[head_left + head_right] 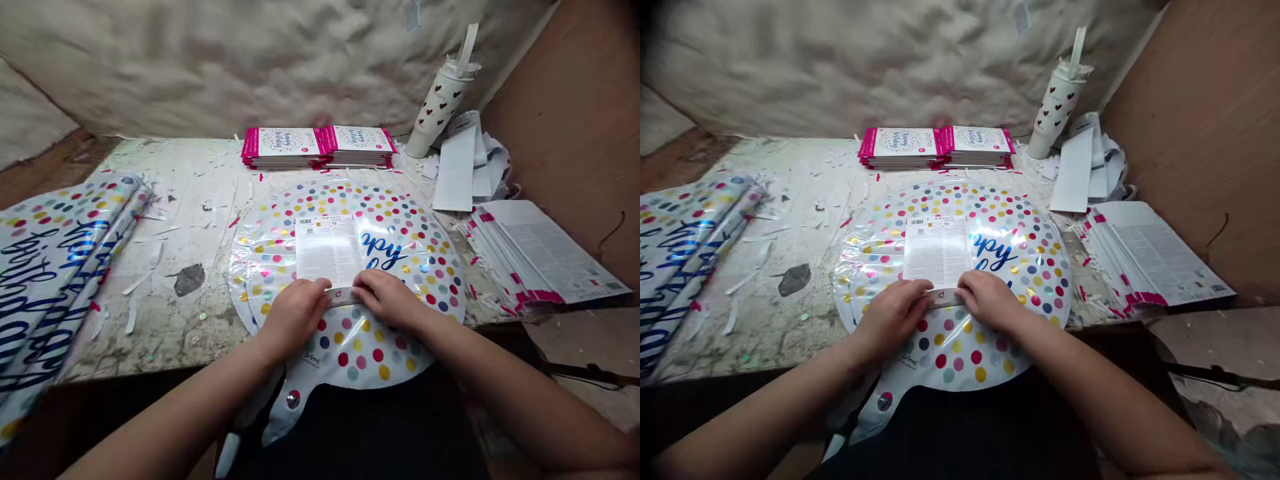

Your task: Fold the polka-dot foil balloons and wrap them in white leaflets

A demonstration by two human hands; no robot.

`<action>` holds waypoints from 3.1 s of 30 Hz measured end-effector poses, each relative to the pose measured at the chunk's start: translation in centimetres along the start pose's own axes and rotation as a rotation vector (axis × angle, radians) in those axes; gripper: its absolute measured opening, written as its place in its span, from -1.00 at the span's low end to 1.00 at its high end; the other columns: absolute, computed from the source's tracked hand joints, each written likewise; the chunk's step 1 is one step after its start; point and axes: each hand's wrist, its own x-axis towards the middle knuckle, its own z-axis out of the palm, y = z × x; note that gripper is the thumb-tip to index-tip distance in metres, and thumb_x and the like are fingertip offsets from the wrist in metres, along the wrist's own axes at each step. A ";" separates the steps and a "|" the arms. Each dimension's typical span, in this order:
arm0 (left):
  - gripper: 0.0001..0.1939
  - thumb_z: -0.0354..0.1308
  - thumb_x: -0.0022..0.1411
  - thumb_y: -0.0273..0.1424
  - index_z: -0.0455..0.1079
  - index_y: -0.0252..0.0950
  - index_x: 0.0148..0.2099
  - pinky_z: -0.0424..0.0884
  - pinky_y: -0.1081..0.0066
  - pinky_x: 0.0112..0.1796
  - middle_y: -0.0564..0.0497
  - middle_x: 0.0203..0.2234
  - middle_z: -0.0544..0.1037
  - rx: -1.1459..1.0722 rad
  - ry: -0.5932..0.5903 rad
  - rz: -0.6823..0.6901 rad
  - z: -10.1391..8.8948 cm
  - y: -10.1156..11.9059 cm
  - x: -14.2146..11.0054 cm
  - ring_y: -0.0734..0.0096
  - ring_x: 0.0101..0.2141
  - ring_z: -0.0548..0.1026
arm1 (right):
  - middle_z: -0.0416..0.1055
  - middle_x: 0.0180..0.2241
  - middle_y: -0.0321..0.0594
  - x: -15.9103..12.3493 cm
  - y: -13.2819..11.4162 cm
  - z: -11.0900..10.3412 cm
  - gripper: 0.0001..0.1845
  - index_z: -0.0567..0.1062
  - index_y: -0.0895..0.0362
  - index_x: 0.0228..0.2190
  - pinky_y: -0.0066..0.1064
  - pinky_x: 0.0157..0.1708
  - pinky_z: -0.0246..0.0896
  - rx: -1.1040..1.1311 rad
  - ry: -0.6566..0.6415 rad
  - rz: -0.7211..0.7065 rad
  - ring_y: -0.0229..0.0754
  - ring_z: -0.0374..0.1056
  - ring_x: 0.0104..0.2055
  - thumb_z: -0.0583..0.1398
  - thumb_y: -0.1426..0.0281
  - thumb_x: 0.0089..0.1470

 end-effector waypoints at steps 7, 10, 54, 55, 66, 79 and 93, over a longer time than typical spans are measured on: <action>-0.62 -0.09 0.21 -0.57 0.36 -0.25 0.02 0.18 -0.01 0.01 -0.14 0.07 0.34 0.260 -0.022 0.275 -0.4 -2.6 -1.3 -0.01 0.09 0.22 | 0.20 0.12 -0.02 -0.1 0.2 0.2 -0.65 0.36 0.16 -0.02 -0.15 0.08 0.07 -0.327 -0.068 -0.357 -0.01 0.11 0.16 0.05 0.41 0.15; -0.63 -0.06 0.16 -0.55 0.39 -0.29 -0.01 0.09 -0.12 0.02 -0.20 0.08 0.32 0.277 -0.002 0.131 -2.5 -2.8 -3.0 -0.15 0.11 0.17 | 0.18 0.12 0.12 -0.7 -1.0 0.4 -0.51 0.24 0.24 0.09 -0.16 -0.07 0.26 -0.495 -0.201 -0.315 0.06 0.17 0.12 0.07 0.51 0.09; -0.84 0.19 0.03 -0.41 0.40 -0.20 -0.26 0.38 0.35 -0.31 0.06 -0.55 0.45 -0.665 0.095 -0.324 -6.3 3.6 2.4 0.28 -0.41 0.46 | 0.37 -0.08 -0.04 -6.4 0.9 -9.4 -0.43 0.38 0.08 -0.05 -0.10 -0.10 0.23 -0.241 0.387 -0.053 0.08 0.28 -0.03 0.25 0.11 -0.10; -0.86 0.19 0.03 -0.44 0.42 -0.19 -0.28 0.37 0.33 -0.27 0.06 -0.56 0.45 -0.598 0.065 -0.222 -7.1 4.3 2.8 0.28 -0.41 0.46 | 0.32 -0.01 -0.05 -5.7 0.6 -9.8 -0.45 0.35 0.06 -0.01 -0.06 -0.02 0.16 -0.179 0.497 -0.127 0.07 0.21 0.05 0.24 0.16 -0.05; -0.73 0.07 0.17 -0.45 0.45 -0.19 -0.08 0.31 0.33 -0.06 -0.04 -0.18 0.54 -0.399 0.288 0.053 -9.4 1.1 8.7 0.25 -0.16 0.47 | 0.47 -0.19 -0.13 0.4 2.7 -7.0 -0.61 0.37 0.06 -0.11 -0.18 -0.18 0.37 0.915 0.697 -0.009 -0.05 0.40 -0.13 0.22 0.24 0.00; -0.61 -0.10 0.23 -0.48 0.28 -0.29 0.09 0.17 0.28 -0.04 -0.20 0.01 0.37 0.433 -0.007 -0.150 -7.9 -15.9 28.1 0.12 0.02 0.29 | 0.51 -0.22 -0.10 -6.0 8.6 -5.2 -0.66 0.56 0.07 -0.26 -0.30 -0.24 0.44 0.581 0.427 0.414 0.03 0.44 -0.18 0.26 0.18 -0.11; -0.67 0.03 0.20 -0.37 0.33 -0.26 0.02 0.16 0.19 -0.04 -0.14 -0.06 0.42 0.160 -0.118 0.044 -8.0 -6.4 20.3 0.10 -0.04 0.32 | 0.40 -0.04 -0.14 -8.8 2.5 0.0 -0.55 0.28 0.06 0.08 -0.23 -0.04 0.29 -0.440 0.227 -0.562 -0.07 0.32 0.01 0.04 0.46 0.13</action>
